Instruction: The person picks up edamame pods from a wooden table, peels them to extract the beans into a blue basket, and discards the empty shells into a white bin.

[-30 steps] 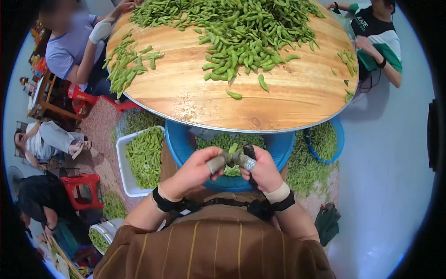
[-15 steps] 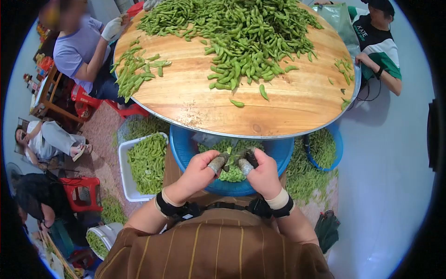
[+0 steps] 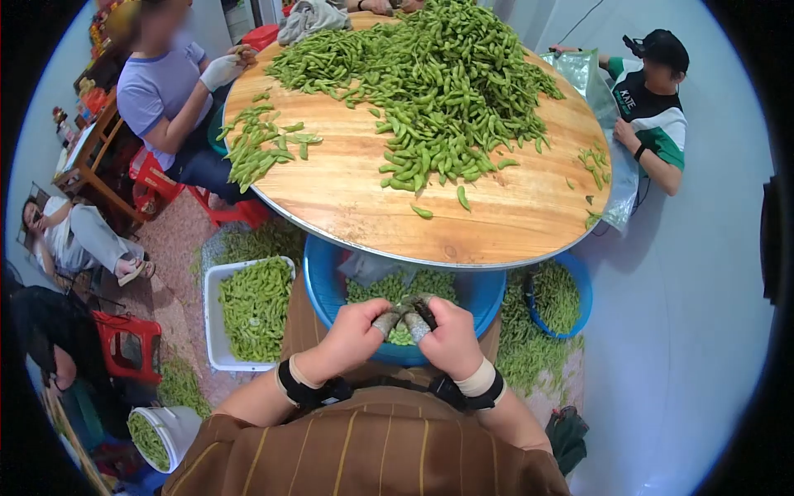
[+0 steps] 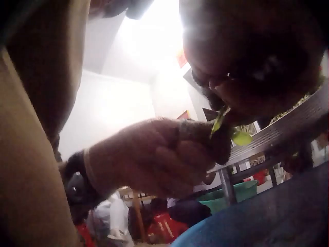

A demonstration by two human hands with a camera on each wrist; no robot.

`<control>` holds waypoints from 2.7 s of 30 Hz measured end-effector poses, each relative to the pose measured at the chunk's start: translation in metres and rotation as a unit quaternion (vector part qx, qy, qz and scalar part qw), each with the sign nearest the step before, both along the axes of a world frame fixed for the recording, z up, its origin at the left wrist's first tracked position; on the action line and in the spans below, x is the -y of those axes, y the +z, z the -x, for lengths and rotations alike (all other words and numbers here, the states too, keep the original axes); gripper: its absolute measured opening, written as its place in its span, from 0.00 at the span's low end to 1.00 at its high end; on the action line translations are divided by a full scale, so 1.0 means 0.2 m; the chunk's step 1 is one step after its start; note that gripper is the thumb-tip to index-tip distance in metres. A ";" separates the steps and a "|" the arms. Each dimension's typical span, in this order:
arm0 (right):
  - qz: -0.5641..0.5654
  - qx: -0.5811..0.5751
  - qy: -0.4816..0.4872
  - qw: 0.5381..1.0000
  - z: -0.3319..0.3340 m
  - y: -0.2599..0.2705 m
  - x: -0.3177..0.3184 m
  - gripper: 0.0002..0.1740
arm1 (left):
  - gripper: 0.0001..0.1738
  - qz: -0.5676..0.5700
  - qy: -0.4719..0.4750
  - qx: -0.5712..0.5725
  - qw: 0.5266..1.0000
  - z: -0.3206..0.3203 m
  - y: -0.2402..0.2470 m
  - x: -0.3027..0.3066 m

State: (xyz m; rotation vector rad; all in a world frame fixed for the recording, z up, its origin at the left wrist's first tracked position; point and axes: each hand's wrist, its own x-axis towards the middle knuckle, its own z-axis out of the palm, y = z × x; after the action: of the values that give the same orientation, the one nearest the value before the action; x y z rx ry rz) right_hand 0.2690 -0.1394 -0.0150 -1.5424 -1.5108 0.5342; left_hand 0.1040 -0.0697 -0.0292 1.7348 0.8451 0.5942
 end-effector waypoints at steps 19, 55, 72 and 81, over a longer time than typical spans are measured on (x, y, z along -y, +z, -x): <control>-0.066 -0.001 0.062 0.996 0.05 -0.05 0.18 0.11 | 0.11 0.462 -0.002 0.129 0.878 -0.01 -0.03 0.07; 0.112 -0.090 0.125 0.982 -0.01 -0.02 -0.10 0.08 | 0.08 0.396 -0.044 0.077 0.914 0.31 0.15 -0.14; 0.039 0.298 -0.136 0.944 -0.19 0.12 -0.54 0.11 | 0.12 -0.203 0.075 -0.083 0.973 0.25 0.17 -0.25; 0.046 0.209 -0.039 0.976 -0.24 0.14 -0.41 0.12 | 0.22 -0.287 0.002 -0.033 0.957 -0.05 0.19 -0.37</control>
State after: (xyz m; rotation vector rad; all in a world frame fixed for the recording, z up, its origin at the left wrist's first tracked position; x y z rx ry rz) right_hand 0.3164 -0.0569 0.0123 -1.8618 -1.7458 0.2435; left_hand 0.1148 0.0044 0.0084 2.2873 0.7640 0.8475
